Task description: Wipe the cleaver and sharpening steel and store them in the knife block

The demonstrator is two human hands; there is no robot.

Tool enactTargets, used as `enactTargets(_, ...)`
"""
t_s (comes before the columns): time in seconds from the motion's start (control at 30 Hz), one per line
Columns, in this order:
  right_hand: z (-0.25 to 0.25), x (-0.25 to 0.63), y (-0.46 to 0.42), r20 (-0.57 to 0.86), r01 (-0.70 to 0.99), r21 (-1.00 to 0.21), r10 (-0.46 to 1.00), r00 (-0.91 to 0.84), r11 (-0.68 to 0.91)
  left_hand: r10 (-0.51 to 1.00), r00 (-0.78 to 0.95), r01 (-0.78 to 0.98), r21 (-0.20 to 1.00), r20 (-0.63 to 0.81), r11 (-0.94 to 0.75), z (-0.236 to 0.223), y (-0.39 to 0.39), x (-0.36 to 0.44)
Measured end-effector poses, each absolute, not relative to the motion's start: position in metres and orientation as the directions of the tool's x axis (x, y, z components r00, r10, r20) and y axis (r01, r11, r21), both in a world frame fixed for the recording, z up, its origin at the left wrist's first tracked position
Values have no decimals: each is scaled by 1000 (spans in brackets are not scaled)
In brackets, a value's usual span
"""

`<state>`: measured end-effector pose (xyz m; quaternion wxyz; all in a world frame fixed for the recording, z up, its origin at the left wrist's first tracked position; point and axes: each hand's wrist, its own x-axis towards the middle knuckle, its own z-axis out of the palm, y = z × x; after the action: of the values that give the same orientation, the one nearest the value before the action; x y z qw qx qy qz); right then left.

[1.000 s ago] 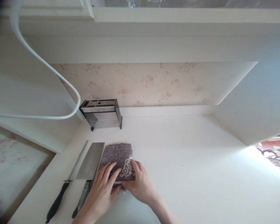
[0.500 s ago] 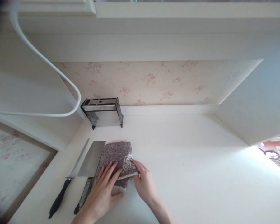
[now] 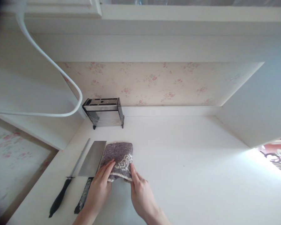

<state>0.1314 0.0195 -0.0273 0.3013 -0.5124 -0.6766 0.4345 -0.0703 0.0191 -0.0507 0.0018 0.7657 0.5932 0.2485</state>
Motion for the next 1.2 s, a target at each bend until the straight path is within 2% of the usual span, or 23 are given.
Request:
enactTargets(0.1, -26, 113, 14, -149, 285, -956, 954, -260, -72, 906, 80, 894, 372, 417, -250, -49, 17, -66)
enactTargets(0.2, -17, 96, 11, -167, -120, -966, 910, -379, -227, 880, 80, 898, 350, 467, -268, -44, 13, -62)
enactTargets(0.27, -10, 90, 11, -162, -386, -847, 869, -467, -366, 843, 173, 896, 274, 510, -350, -39, 11, -62)
enactTargets(0.33, -6, 89, 13, -210, -543, -671, 832, -513, -505, 795, 288, 875, 190, 533, -445, -36, 8, -64)
enactTargets(0.43, -10, 91, 18, -301, -637, -422, 763, -573, -645, 767, 378, 855, 122, 518, -504, -37, 3, -68)
enactTargets(0.53, -22, 89, 21, -330, -669, -300, 732, -596, -680, 806, 388, 865, 124, 448, -486, -40, -4, -67)
enactTargets(0.6, -31, 84, 21, -346, -704, -293, 758, -553, -647, 838, 365, 875, 157, 406, -458, -42, -7, -65)
enactTargets(0.73, -44, 75, 16, -363, -770, -373, 845, -392, -517, 889, 314, 882, 245, 332, -403, -38, -8, -64)
enactTargets(0.87, -46, 73, 13, -382, -735, -486, 871, -308, -473, 932, 326, 865, 347, 160, -362, -19, -6, -75)
enactTargets(0.97, -46, 79, 14, -381, -578, -653, 872, -307, -489, 934, 353, 840, 419, 59, -344, 0, -3, -84)
enactTargets(1.03, -47, 86, 16, -341, -360, -824, 891, -301, -437, 941, 336, 836, 449, 35, -316, 9, 1, -85)
enactTargets(1.1, -49, 94, 18, -269, -86, -952, 936, -227, -294, 965, 259, 855, 452, 49, -253, 11, 7, -80)
enactTargets(1.2, -52, 102, 19, -97, 281, -957, 993, -64, -75, 979, 132, 896, 402, 158, -186, 4, 18, -66)
